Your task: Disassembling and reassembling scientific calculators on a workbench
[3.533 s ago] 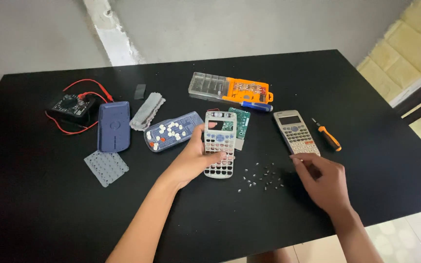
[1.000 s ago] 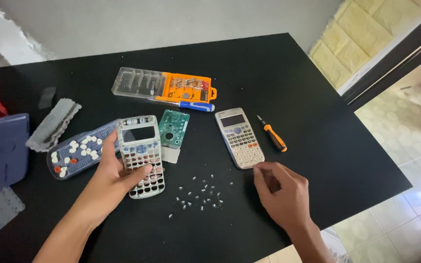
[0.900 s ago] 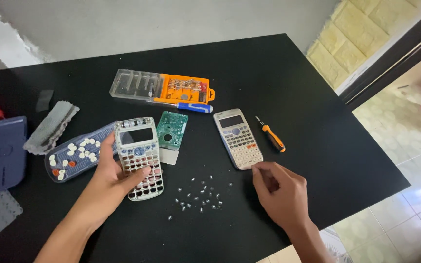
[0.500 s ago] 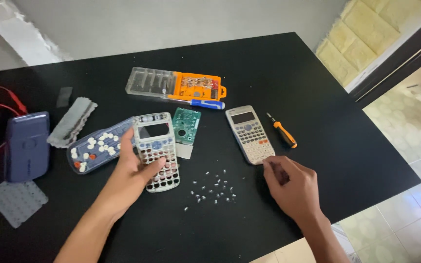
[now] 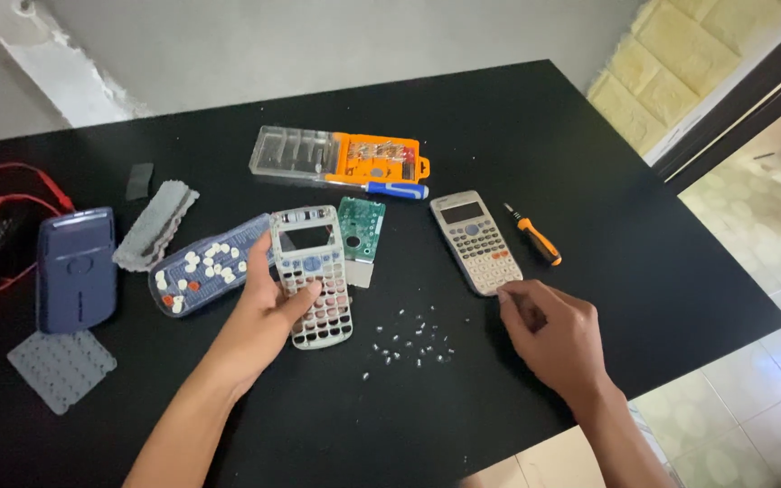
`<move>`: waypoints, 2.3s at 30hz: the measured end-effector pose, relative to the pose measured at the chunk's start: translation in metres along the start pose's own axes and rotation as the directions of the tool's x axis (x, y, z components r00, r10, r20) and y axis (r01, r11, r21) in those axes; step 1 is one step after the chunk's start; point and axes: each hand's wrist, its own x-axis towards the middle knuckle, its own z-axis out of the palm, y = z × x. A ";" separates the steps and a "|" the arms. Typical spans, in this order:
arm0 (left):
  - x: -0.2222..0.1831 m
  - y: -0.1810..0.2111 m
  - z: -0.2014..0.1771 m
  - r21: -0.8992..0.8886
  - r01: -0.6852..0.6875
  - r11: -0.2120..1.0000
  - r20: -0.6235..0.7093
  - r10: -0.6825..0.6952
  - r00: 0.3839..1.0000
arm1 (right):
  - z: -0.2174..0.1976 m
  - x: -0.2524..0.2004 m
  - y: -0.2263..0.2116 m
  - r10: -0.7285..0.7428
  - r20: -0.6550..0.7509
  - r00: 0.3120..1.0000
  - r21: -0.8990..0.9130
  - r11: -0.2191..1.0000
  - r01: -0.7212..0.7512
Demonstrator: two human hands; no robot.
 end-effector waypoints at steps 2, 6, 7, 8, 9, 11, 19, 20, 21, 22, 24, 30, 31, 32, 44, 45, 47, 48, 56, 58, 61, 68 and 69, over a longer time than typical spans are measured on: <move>-0.001 0.001 0.000 -0.012 -0.006 1.000 -0.001 0.006 1.000 | 0.000 -0.001 0.000 -0.020 0.006 1.000 -0.005 1.000 0.020; -0.001 -0.003 -0.001 -0.031 -0.023 0.999 0.004 0.023 1.000 | -0.001 -0.002 -0.003 -0.065 0.045 0.997 0.016 0.998 0.064; -0.002 -0.004 0.000 -0.031 -0.014 0.999 0.000 0.014 1.000 | -0.002 -0.003 -0.004 -0.063 0.055 0.997 0.019 0.998 0.062; -0.002 -0.004 0.000 -0.049 -0.029 0.998 0.005 0.030 1.000 | -0.002 -0.003 -0.005 -0.085 0.066 0.994 0.032 0.996 0.083; -0.003 -0.004 0.001 -0.066 -0.044 0.997 0.009 0.045 0.999 | -0.002 -0.003 -0.007 -0.107 0.078 0.991 0.046 0.994 0.104; 0.000 -0.011 -0.002 -0.053 -0.050 0.997 0.006 0.051 0.999 | -0.002 -0.004 -0.010 -0.129 0.056 0.990 0.038 0.991 0.127; 0.000 -0.007 -0.004 0.015 -0.039 0.999 0.022 0.038 0.999 | -0.005 -0.004 -0.017 -0.184 0.021 0.983 0.051 0.982 0.182; 0.000 -0.007 -0.004 0.018 -0.043 0.999 0.019 0.043 0.999 | -0.006 -0.003 -0.022 -0.213 0.026 0.977 0.074 0.975 0.210; 0.000 -0.007 -0.004 0.021 -0.048 0.999 0.016 0.047 0.999 | -0.008 -0.001 -0.026 -0.241 0.030 0.970 0.097 0.967 0.237; 0.001 -0.008 -0.004 0.021 -0.048 0.999 0.016 0.047 0.999 | -0.008 -0.001 -0.030 -0.241 0.030 0.970 0.096 0.967 0.237; 0.003 -0.008 -0.004 0.026 -0.060 0.998 0.033 0.059 0.998 | -0.007 0.000 -0.039 -0.162 0.241 0.957 0.225 0.968 0.107; -0.005 0.006 -0.002 0.081 0.001 0.997 0.026 -0.003 1.000 | -0.001 0.011 -0.079 0.020 0.460 0.888 0.094 0.993 -0.071; -0.005 0.006 -0.002 0.082 -0.002 0.997 0.029 -0.001 1.000 | 0.000 0.013 -0.079 0.021 0.457 0.889 0.094 0.993 -0.071; -0.004 0.006 -0.002 0.079 0.012 0.997 0.034 -0.015 0.999 | 0.002 0.015 -0.080 0.071 0.468 0.881 0.071 0.991 -0.117; -0.006 0.012 -0.001 0.082 0.052 0.995 0.038 -0.055 0.998 | 0.014 0.017 -0.078 0.127 0.501 0.856 -0.077 0.992 -0.102; -0.007 0.012 -0.001 0.080 0.051 0.996 0.033 -0.053 0.998 | 0.014 0.017 -0.078 0.123 0.511 0.851 -0.084 0.992 -0.093; -0.001 0.001 -0.001 0.049 0.020 0.999 0.026 -0.022 0.999 | 0.016 0.017 -0.074 0.119 0.521 0.845 -0.076 0.993 -0.093; 0.002 -0.004 -0.001 0.017 -0.011 1.000 0.016 0.011 1.000 | 0.017 0.018 -0.072 0.112 0.531 0.840 -0.067 0.994 -0.090; -0.006 0.013 0.000 0.074 0.039 0.996 0.022 -0.041 0.999 | 0.010 0.018 -0.081 0.127 0.539 0.832 -0.105 0.991 -0.084; -0.003 0.006 -0.002 0.081 0.044 0.996 0.022 -0.046 0.999 | 0.012 0.018 -0.081 0.130 0.549 0.826 -0.106 0.991 -0.086; 0.002 -0.004 -0.004 0.024 -0.007 1.000 0.008 0.007 1.000 | 0.010 0.016 -0.076 0.058 0.548 0.834 -0.052 0.998 -0.035; -0.001 0.001 -0.007 0.015 0.007 1.000 0.029 -0.008 1.000 | 0.000 0.018 -0.042 0.025 0.225 0.974 0.449 0.885 -0.126; -0.001 0.001 -0.007 0.025 0.008 1.000 0.034 -0.009 0.999 | 0.000 0.018 -0.036 0.055 0.158 0.986 0.589 0.796 -0.139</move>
